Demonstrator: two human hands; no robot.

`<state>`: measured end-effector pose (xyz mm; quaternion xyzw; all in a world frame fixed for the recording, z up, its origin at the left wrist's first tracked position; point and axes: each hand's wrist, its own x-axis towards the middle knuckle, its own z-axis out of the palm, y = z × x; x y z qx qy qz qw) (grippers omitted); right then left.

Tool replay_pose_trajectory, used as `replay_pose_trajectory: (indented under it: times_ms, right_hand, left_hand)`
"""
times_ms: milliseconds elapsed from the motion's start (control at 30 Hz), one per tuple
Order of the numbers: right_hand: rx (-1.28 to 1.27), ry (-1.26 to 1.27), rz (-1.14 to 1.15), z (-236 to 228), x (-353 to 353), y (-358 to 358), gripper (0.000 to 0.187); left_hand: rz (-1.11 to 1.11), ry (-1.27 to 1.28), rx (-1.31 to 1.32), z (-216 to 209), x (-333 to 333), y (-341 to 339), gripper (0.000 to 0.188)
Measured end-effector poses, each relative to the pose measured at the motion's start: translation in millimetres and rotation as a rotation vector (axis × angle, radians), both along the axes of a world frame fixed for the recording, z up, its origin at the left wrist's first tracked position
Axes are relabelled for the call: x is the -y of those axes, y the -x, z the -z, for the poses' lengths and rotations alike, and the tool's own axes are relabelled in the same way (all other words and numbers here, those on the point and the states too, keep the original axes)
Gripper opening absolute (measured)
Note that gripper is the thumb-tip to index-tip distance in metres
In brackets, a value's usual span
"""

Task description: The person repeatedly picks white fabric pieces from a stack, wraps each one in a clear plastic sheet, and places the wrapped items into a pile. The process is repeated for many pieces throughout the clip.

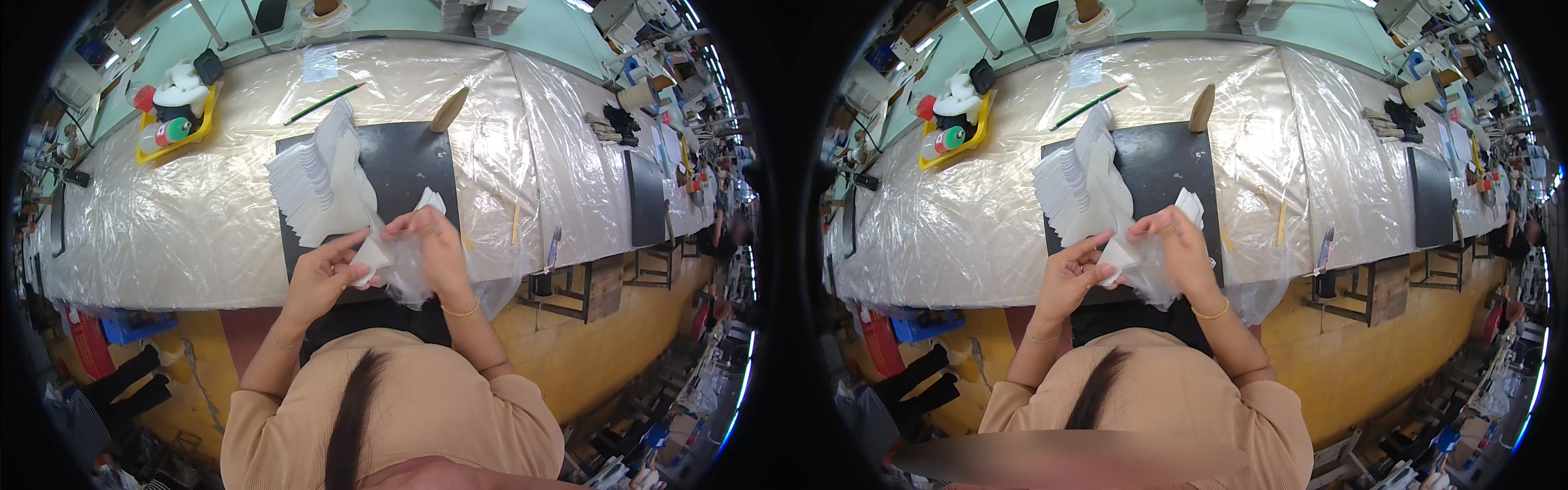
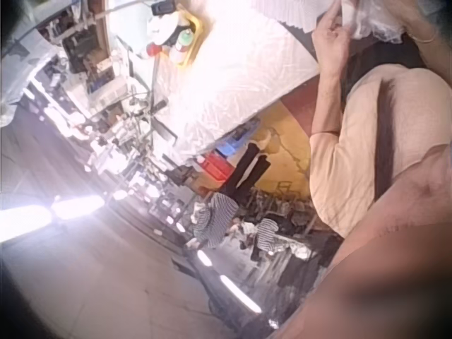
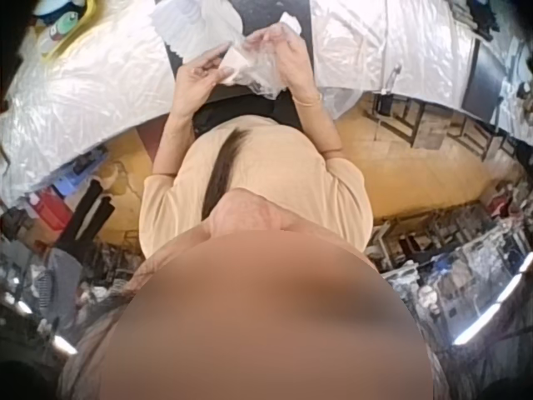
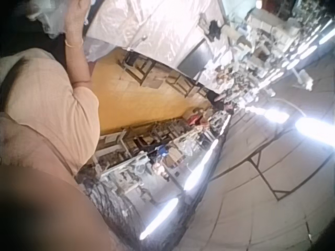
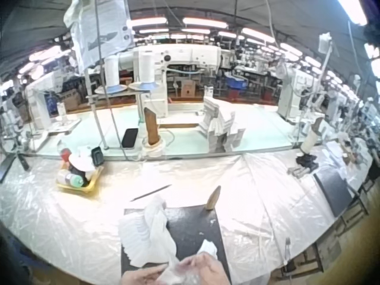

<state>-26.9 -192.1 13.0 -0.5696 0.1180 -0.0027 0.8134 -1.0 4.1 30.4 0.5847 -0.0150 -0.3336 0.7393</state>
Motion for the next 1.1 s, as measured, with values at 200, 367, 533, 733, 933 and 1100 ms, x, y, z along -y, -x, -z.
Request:
replay_pose_trajectory:
  times_ms: [200,367,533,733,933,1100]
  right_hand:
    - [-0.035,-0.381,0.024,1.2,56.3,2.2,0.025]
    - [0.121,-0.416,0.165,-19.0,130.1,-8.1,0.018]
    - [0.016,0.441,0.042,-49.4,123.2,9.8,0.028]
    - [0.106,0.780,-0.330,-27.8,51.2,7.4,0.051]
    - [0.066,0.747,-0.223,-24.3,35.9,12.1,0.054]
    - [0.012,0.550,-0.137,-18.0,38.3,14.8,0.044]
  left_hand:
    - [0.228,-0.019,-0.071,-20.3,-8.5,4.5,0.040]
    - [0.261,-0.169,-0.147,-20.7,-17.2,-1.1,0.042]
    - [0.224,-0.126,-0.132,-15.3,-10.4,-4.1,0.044]
    - [0.168,-0.035,-0.122,-17.7,0.3,-4.0,0.043]
    - [0.092,0.143,-0.163,-13.7,-6.8,-6.8,0.044]
    - [0.047,0.220,-0.148,-10.9,-6.7,-3.8,0.049]
